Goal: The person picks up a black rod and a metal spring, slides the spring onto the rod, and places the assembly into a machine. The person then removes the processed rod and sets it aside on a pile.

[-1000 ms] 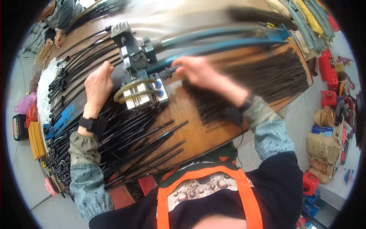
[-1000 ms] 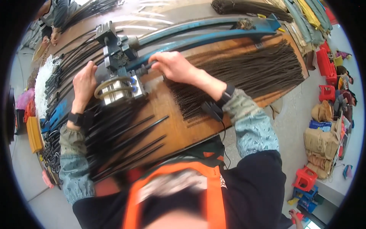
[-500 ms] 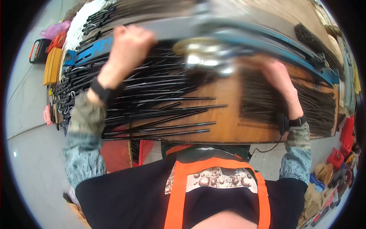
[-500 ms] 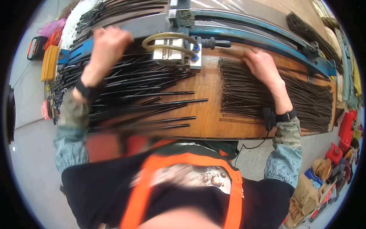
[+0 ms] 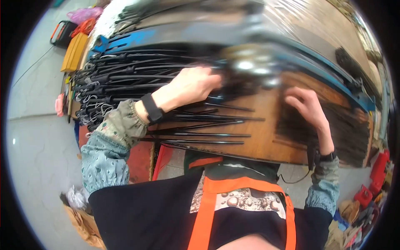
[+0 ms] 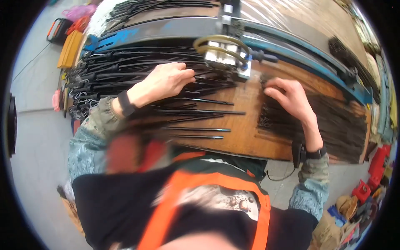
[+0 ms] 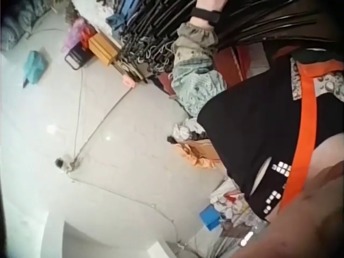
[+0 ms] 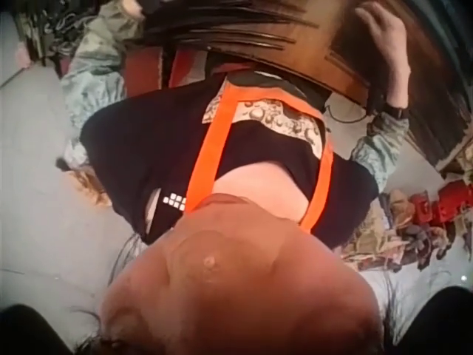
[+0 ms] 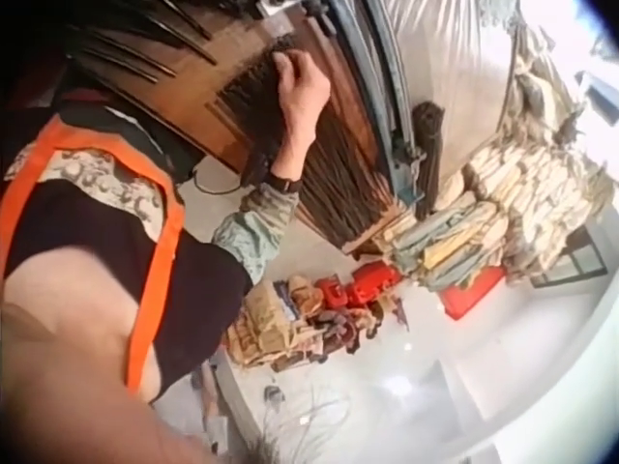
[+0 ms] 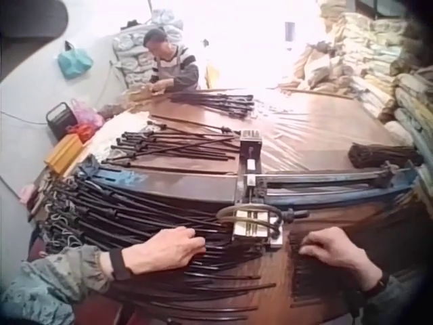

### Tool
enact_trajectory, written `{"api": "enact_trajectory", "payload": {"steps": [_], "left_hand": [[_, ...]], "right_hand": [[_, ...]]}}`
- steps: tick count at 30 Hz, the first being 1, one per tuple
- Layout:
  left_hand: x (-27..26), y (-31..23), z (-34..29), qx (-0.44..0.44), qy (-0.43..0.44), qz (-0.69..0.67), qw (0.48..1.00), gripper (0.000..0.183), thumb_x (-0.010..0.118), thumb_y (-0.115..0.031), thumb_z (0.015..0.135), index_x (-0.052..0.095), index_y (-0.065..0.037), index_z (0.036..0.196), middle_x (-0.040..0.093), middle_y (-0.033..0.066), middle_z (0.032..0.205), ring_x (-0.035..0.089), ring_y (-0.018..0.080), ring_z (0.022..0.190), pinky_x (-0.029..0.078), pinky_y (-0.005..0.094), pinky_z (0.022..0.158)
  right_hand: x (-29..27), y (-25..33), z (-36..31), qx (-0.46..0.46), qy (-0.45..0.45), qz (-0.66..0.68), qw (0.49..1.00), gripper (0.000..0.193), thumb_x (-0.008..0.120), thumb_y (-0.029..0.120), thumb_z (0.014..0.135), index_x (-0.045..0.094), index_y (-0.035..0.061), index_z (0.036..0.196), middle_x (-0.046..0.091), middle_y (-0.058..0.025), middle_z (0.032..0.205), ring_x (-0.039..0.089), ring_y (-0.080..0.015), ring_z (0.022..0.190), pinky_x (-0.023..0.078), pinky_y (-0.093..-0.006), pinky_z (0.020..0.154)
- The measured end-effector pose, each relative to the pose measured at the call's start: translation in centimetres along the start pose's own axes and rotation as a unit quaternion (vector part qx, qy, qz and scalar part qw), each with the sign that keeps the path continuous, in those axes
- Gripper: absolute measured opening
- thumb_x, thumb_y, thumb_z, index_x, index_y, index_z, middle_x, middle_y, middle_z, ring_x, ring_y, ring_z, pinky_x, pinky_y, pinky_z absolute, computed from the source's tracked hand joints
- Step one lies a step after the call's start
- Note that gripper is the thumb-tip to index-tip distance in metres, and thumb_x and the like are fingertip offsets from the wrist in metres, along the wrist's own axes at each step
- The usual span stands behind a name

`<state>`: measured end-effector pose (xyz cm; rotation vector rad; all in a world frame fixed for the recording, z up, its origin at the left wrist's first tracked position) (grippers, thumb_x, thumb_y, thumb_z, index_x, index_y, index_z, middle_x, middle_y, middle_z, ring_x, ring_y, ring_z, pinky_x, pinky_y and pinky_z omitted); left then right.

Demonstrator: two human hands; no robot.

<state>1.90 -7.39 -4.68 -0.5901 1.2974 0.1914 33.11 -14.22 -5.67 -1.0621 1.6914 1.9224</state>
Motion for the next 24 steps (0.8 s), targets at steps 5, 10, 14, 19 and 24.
{"api": "enact_trajectory", "payload": {"steps": [5,10,14,19,24], "left_hand": [[0.4,-4.6,2.7,-0.011,0.038,0.009,0.999,0.011,0.062,-0.02,0.091,0.061,-0.009,0.089,0.057,0.0134,0.072,0.061,0.0353,0.064,0.048,0.0446,0.053],[0.4,-8.6,5.2,0.004,0.041,-0.017,0.999,0.01,0.061,-0.019,0.091,0.062,-0.009,0.091,0.061,0.0141,0.073,0.062,0.0356,0.065,0.049,0.0449,0.054],[0.6,-10.8,6.3,0.013,0.067,-0.005,0.998,0.011,0.059,-0.019,0.093,0.059,-0.009,0.088,0.061,0.0147,0.071,0.062,0.0371,0.064,0.048,0.0467,0.053],[1.3,-12.2,7.3,0.019,0.124,0.012,0.992,0.015,0.054,-0.02,0.096,0.05,-0.007,0.088,0.059,0.0146,0.07,0.062,0.0389,0.061,0.048,0.0491,0.05],[-1.1,-15.3,10.5,0.081,0.054,0.063,0.993,0.009,0.057,-0.01,0.092,0.052,-0.004,0.097,0.056,0.0123,0.074,0.06,0.0344,0.064,0.049,0.0445,0.054]], "right_hand": [[2.1,1.5,-0.2,-0.087,0.007,-0.005,0.996,0.022,0.068,0.021,0.088,0.07,0.0037,0.1,0.069,-0.0144,0.086,0.066,-0.0309,0.079,0.052,-0.037,0.07],[1.8,2.1,-3.4,-0.112,-0.131,0.032,0.984,0.021,0.069,0.018,0.087,0.07,0.0035,0.103,0.067,-0.0142,0.083,0.065,-0.0303,0.076,0.052,-0.0374,0.068],[1.6,3.1,-5.6,-0.113,-0.183,0.024,0.976,0.025,0.07,0.012,0.084,0.068,0.0044,0.107,0.065,-0.0136,0.079,0.063,-0.0293,0.072,0.052,-0.0368,0.066],[2.3,3.1,-6.4,-0.229,-0.261,-0.119,0.93,0.043,0.069,0.007,0.079,0.063,0.0009,0.121,0.068,-0.0097,0.089,0.064,-0.0249,0.077,0.055,-0.0342,0.068],[-1.4,4.2,-7.0,-0.315,-0.374,-0.133,0.862,0.051,0.073,0.011,0.077,0.059,0.0018,0.125,0.065,-0.0115,0.11,0.064,-0.0224,0.088,0.057,-0.0338,0.072]]}}
Point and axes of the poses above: each hand's wrist, its own z-axis towards the middle knuckle, its own x-axis out of the palm, y = z × x, the point moved 5 cm from there along z, towards the middle knuckle
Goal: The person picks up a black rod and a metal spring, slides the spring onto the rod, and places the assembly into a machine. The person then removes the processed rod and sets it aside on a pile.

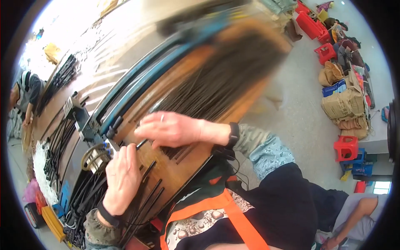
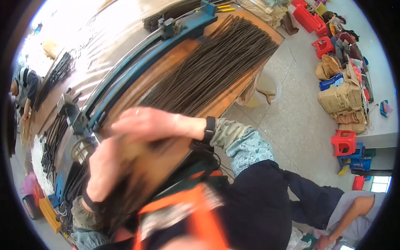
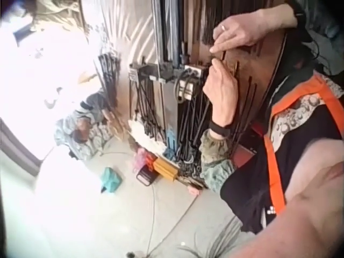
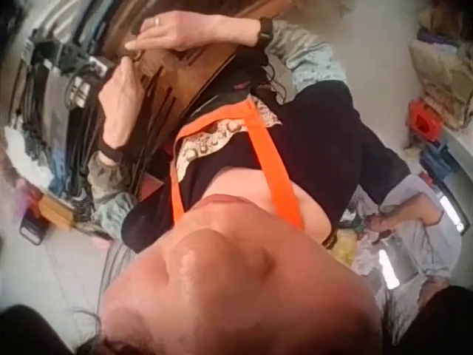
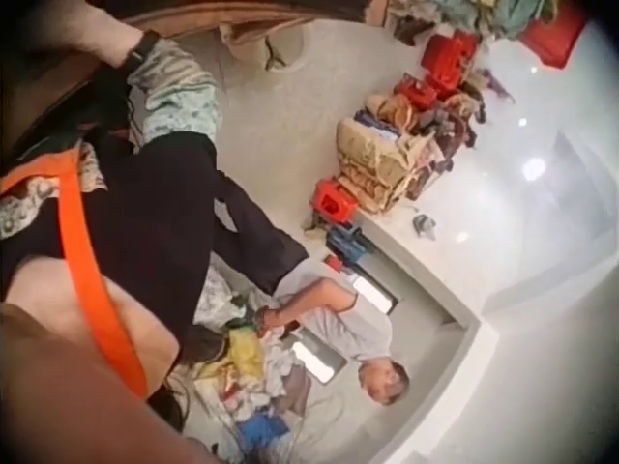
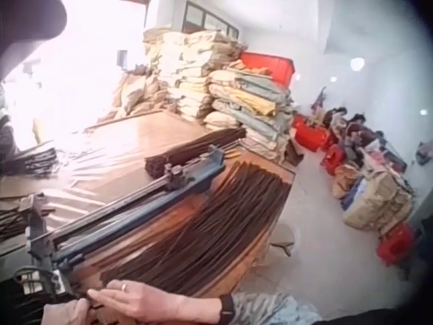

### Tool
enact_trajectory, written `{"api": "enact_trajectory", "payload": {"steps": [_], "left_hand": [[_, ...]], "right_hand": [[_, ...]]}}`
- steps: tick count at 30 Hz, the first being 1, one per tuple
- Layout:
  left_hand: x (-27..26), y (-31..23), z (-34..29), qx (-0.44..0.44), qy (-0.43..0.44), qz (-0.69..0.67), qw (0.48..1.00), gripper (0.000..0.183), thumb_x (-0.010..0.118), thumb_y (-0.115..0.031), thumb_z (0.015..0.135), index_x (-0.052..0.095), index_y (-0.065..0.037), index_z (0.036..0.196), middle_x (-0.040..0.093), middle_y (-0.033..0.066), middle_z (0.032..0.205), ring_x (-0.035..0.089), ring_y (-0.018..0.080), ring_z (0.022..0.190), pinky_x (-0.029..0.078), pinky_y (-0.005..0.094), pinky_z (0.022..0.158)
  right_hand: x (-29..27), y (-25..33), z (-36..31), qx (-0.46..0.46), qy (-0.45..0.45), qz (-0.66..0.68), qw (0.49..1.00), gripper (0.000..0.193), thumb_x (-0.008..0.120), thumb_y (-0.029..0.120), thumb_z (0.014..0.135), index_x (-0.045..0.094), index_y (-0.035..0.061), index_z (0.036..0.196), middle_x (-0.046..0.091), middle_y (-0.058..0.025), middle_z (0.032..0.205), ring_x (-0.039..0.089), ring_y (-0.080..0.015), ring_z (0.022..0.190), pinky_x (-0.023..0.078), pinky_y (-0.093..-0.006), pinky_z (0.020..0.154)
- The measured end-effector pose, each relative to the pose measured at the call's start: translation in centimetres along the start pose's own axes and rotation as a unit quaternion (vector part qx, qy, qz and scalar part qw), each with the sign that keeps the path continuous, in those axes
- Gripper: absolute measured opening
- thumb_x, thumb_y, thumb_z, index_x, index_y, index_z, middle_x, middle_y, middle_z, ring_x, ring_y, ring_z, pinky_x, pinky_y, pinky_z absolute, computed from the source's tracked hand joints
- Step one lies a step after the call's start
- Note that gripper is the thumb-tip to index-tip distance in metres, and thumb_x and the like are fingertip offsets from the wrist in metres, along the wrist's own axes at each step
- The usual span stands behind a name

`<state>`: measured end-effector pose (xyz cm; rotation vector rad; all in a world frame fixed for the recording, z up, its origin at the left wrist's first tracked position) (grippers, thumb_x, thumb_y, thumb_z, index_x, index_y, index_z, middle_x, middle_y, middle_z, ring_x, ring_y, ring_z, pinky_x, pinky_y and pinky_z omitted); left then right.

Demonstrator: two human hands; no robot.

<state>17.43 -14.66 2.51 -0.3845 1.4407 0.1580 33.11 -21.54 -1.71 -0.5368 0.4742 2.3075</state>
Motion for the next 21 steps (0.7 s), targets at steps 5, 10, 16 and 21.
{"api": "enact_trajectory", "payload": {"steps": [5,10,16,21], "left_hand": [[-6.0,1.4,4.2,0.069,-0.056,0.083,0.993,0.031,0.059,-0.003,0.086,0.055,-0.004,0.116,0.054,0.0108,0.079,0.058,0.0299,0.071,0.049,0.0402,0.061],[-3.9,1.2,7.6,0.124,-0.029,0.097,0.987,0.042,0.063,-0.004,0.082,0.054,-0.006,0.123,0.054,0.0113,0.082,0.058,0.0297,0.077,0.05,0.0385,0.065],[-2.4,2.0,8.8,0.129,-0.092,0.059,0.986,0.045,0.066,-0.007,0.081,0.054,-0.01,0.125,0.054,0.0121,0.082,0.059,0.029,0.075,0.05,0.0384,0.062],[-2.0,2.7,9.4,0.092,-0.052,0.081,0.991,0.042,0.067,-0.009,0.082,0.056,-0.012,0.122,0.055,0.0108,0.081,0.06,0.028,0.072,0.049,0.0388,0.061]], "right_hand": [[-6.4,-8.9,-3.7,0.205,-0.02,-0.163,0.965,0.05,0.076,0.022,0.08,0.061,0.0082,0.125,0.068,-0.0074,0.095,0.064,-0.0187,0.079,0.056,-0.0329,0.068],[-8.8,-12.7,-3.7,0.17,-0.018,-0.143,0.975,0.044,0.078,0.028,0.081,0.064,0.0129,0.12,0.068,-0.006,0.079,0.064,-0.0193,0.063,0.054,-0.0337,0.062],[-11.4,-14.4,-6.4,0.216,-0.086,-0.207,0.95,0.042,0.078,0.035,0.079,0.065,0.0158,0.113,0.068,-0.0086,0.079,0.065,-0.0254,0.063,0.053,-0.0343,0.058],[-8.7,-13.5,-4.4,0.215,-0.033,-0.223,0.95,0.042,0.078,0.035,0.078,0.066,0.0153,0.113,0.07,-0.0065,0.082,0.066,-0.024,0.069,0.053,-0.0336,0.061]]}}
Point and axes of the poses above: each hand's wrist, its own z-axis towards the middle knuckle, its own x-axis out of the palm, y = z × x, the point moved 5 cm from there along z, towards the middle knuckle
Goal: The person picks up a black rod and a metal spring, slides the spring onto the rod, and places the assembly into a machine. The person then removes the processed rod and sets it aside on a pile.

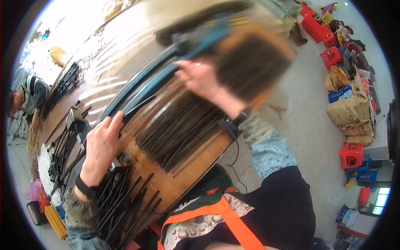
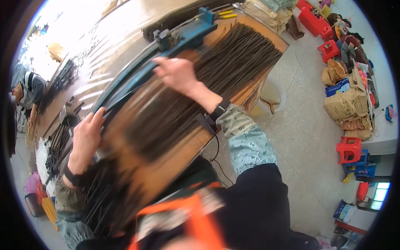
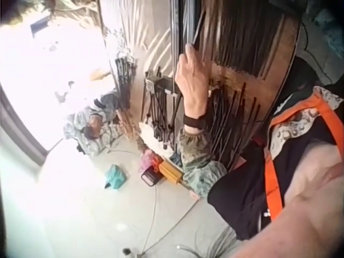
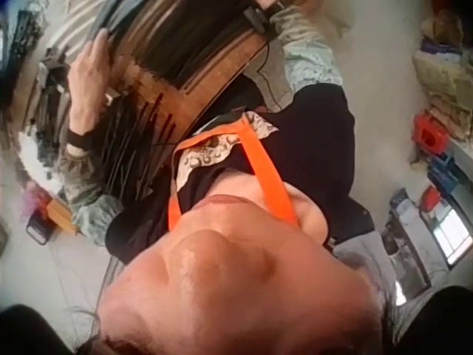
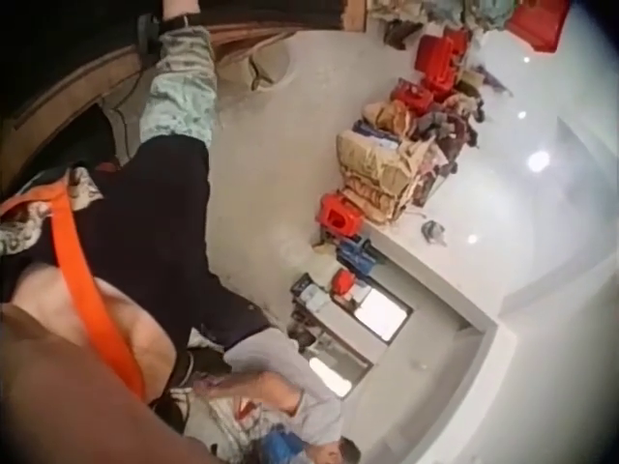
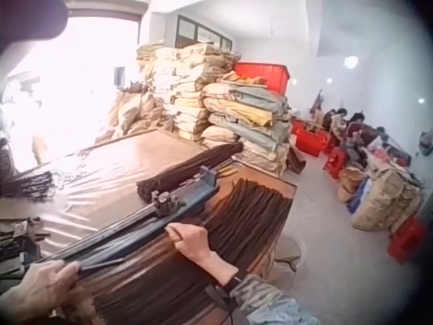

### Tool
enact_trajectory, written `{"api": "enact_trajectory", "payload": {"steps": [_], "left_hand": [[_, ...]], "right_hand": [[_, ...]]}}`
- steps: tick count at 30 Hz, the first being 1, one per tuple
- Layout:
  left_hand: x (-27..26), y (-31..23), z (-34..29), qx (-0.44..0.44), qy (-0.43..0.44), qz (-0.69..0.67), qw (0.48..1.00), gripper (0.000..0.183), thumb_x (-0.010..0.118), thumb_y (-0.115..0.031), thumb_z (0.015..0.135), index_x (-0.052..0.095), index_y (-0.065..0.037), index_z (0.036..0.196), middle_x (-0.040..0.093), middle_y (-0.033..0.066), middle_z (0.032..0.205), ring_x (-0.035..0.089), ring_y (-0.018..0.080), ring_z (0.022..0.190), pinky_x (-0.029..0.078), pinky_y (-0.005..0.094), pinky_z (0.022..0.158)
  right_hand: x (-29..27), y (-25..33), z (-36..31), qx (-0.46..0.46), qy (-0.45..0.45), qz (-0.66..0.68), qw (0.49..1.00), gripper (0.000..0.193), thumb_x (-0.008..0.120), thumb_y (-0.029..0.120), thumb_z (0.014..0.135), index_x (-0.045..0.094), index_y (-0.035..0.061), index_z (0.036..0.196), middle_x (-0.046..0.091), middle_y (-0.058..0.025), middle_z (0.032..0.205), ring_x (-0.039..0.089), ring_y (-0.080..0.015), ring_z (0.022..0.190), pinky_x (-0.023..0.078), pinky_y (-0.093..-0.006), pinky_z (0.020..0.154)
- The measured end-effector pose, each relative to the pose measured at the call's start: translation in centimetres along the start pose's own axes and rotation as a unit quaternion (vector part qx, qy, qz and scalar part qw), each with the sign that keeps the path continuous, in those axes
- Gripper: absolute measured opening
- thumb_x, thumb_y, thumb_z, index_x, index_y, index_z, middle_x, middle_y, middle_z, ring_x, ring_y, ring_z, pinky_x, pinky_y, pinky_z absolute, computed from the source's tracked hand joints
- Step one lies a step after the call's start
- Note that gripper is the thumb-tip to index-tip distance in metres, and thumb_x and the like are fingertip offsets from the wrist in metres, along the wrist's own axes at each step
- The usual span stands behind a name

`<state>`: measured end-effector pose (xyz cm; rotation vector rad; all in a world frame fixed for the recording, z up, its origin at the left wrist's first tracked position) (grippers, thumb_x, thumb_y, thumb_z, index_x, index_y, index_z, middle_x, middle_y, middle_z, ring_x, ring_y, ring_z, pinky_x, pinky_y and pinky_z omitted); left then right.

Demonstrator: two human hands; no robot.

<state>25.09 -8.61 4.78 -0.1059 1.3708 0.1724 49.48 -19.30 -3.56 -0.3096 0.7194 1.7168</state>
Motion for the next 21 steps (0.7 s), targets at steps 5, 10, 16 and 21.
{"api": "enact_trajectory", "payload": {"steps": [5,10,16,21], "left_hand": [[-2.1,0.5,-2.1,-0.026,-0.038,0.036,0.998,0.033,0.065,-0.009,0.085,0.061,-0.014,0.117,0.054,0.0085,0.074,0.059,0.0279,0.069,0.048,0.0393,0.059],[-2.4,2.3,-5.4,-0.062,-0.019,0.053,0.996,0.029,0.064,-0.01,0.087,0.063,-0.017,0.115,0.052,0.0084,0.071,0.059,0.0279,0.068,0.047,0.0394,0.058],[-4.4,2.4,-7.9,-0.072,-0.041,0.062,0.995,0.03,0.065,-0.014,0.088,0.064,-0.018,0.118,0.051,0.0084,0.071,0.059,0.027,0.068,0.046,0.0393,0.059],[-4.6,2.1,-9.0,-0.089,-0.027,0.082,0.992,0.03,0.064,-0.014,0.089,0.064,-0.018,0.119,0.053,0.0086,0.072,0.059,0.0271,0.067,0.046,0.0393,0.059]], "right_hand": [[-1.2,6.6,1.2,-0.09,-0.055,0.187,0.977,0.029,0.075,0.024,0.082,0.071,0.0111,0.108,0.067,-0.006,0.076,0.065,-0.0195,0.078,0.051,-0.0308,0.067],[0.4,7.6,-0.2,0.067,0.069,0.258,0.961,0.019,0.072,0.026,0.084,0.074,0.0103,0.096,0.07,-0.0025,0.079,0.06,-0.0182,0.074,0.049,-0.0331,0.075],[1.5,9.0,0.2,0.083,0.097,0.257,0.958,0.012,0.071,0.021,0.085,0.075,0.0096,0.087,0.07,-0.0032,0.079,0.056,-0.0175,0.069,0.047,-0.031,0.071],[2.3,11.4,1.4,0.078,0.024,0.22,0.972,0.012,0.072,0.02,0.086,0.074,0.0092,0.089,0.068,-0.0035,0.077,0.056,-0.0177,0.072,0.047,-0.0305,0.071]]}}
Point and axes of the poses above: each hand's wrist, its own z-axis towards the middle knuckle, its own x-axis out of the palm, y = z × x, the point moved 5 cm from there along z, towards the middle knuckle
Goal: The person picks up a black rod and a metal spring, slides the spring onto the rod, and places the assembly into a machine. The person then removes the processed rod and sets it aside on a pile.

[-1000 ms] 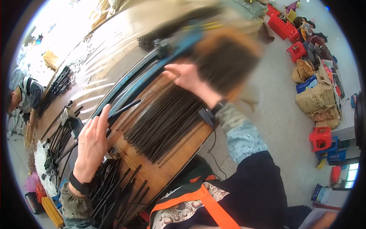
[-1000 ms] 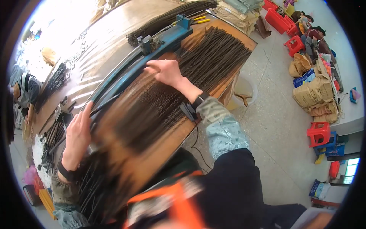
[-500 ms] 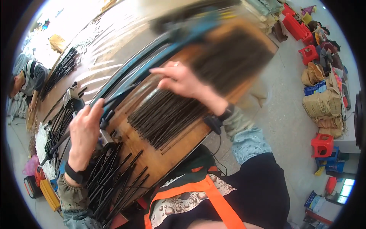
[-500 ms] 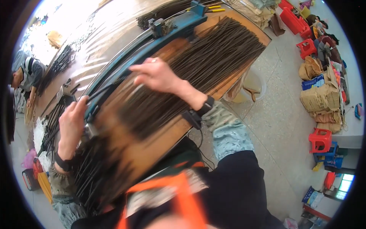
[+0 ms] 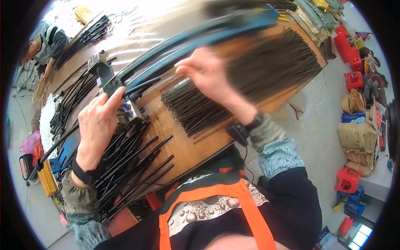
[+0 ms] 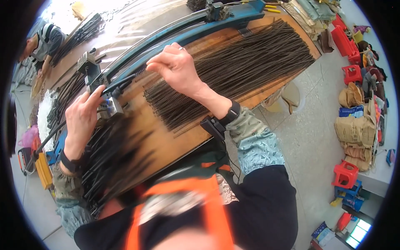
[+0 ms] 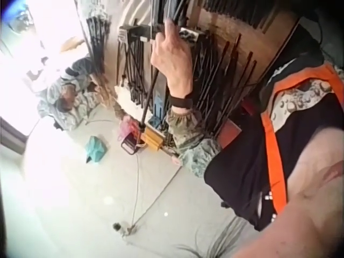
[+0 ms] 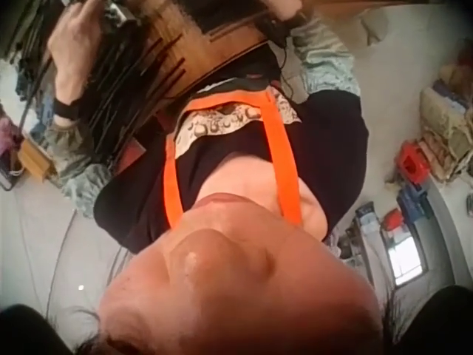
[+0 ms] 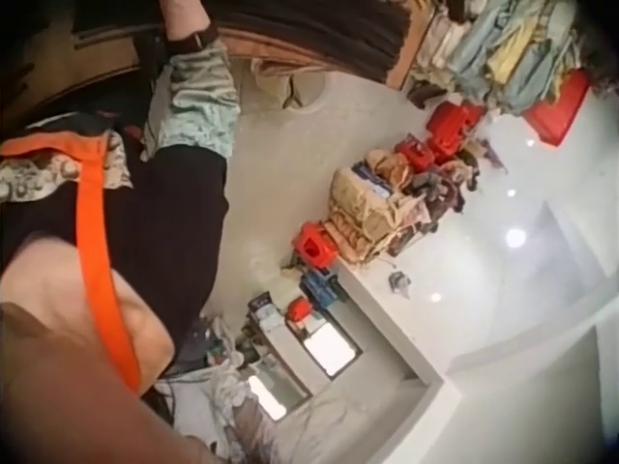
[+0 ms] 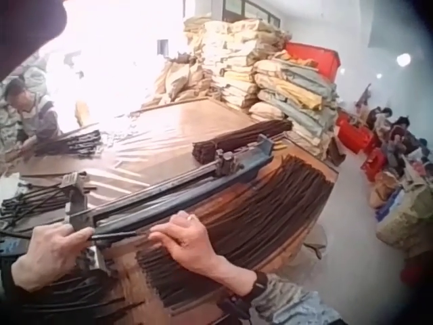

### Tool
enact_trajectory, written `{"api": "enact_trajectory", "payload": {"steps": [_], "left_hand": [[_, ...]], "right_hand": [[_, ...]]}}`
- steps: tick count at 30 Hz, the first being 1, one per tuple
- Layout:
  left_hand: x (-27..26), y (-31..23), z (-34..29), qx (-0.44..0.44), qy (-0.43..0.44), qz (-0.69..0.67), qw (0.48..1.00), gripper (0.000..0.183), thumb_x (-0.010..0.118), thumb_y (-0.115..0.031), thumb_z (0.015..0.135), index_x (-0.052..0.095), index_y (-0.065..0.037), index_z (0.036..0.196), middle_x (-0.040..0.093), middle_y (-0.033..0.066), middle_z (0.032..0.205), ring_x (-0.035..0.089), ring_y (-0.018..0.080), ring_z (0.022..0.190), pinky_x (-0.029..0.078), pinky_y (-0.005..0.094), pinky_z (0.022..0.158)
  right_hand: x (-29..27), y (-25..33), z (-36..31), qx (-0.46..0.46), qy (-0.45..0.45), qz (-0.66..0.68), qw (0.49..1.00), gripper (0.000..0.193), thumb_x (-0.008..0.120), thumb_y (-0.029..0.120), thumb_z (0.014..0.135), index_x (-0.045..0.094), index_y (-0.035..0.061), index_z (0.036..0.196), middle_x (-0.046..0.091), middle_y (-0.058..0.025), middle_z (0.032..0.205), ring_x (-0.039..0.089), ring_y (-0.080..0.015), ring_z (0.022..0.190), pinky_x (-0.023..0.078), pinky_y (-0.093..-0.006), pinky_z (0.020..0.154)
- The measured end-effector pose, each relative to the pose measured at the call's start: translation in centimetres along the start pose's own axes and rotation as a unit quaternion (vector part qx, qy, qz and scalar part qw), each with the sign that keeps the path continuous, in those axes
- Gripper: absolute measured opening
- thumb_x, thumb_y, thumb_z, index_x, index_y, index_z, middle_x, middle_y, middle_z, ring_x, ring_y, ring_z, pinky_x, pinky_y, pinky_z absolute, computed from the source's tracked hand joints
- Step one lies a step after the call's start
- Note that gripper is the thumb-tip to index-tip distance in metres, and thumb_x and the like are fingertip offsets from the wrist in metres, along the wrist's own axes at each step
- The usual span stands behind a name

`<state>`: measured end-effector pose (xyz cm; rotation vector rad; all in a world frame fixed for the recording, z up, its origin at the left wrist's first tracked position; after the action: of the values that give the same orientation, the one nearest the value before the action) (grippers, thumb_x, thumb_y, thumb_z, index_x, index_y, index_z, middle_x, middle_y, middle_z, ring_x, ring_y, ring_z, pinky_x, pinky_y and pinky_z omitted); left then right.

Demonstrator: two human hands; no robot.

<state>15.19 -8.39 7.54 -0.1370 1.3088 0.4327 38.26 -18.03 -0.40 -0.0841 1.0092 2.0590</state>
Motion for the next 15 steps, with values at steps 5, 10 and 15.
{"api": "enact_trajectory", "payload": {"steps": [5,10,15], "left_hand": [[-1.2,1.1,-1.5,-0.049,0.002,-0.043,0.998,0.028,0.062,-0.015,0.091,0.064,-0.017,0.119,0.055,0.0088,0.073,0.06,0.0276,0.067,0.046,0.0393,0.058],[-0.6,1.1,-2.6,-0.052,0.038,-0.116,0.991,0.028,0.062,-0.014,0.091,0.063,-0.015,0.118,0.058,0.0107,0.075,0.061,0.0303,0.067,0.047,0.0402,0.059],[-0.9,0.0,-3.1,-0.026,0.032,-0.056,0.998,0.033,0.061,-0.012,0.09,0.059,-0.011,0.123,0.06,0.0146,0.078,0.062,0.0335,0.07,0.047,0.042,0.06]], "right_hand": [[2.8,-1.3,-1.4,0.237,0.117,0.221,0.939,0.019,0.068,0.025,0.091,0.071,0.007,0.097,0.061,-0.0032,0.072,0.056,-0.0129,0.075,0.046,-0.0269,0.068],[2.0,1.8,-0.9,-0.01,0.024,0.087,0.996,0.018,0.068,0.023,0.091,0.068,0.0057,0.093,0.06,-0.0035,0.073,0.056,-0.0136,0.077,0.046,-0.0265,0.07],[4.5,-0.7,-2.3,0.241,0.179,0.273,0.914,0.019,0.07,0.023,0.09,0.066,0.0045,0.09,0.061,-0.0046,0.078,0.057,-0.0158,0.079,0.047,-0.0279,0.071]]}}
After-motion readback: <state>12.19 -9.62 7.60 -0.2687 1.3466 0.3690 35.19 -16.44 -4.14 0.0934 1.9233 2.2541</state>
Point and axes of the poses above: each hand's wrist, its own z-axis towards the middle knuckle, its own x-axis out of the palm, y = z × x, the point moved 5 cm from there along z, towards the middle knuckle
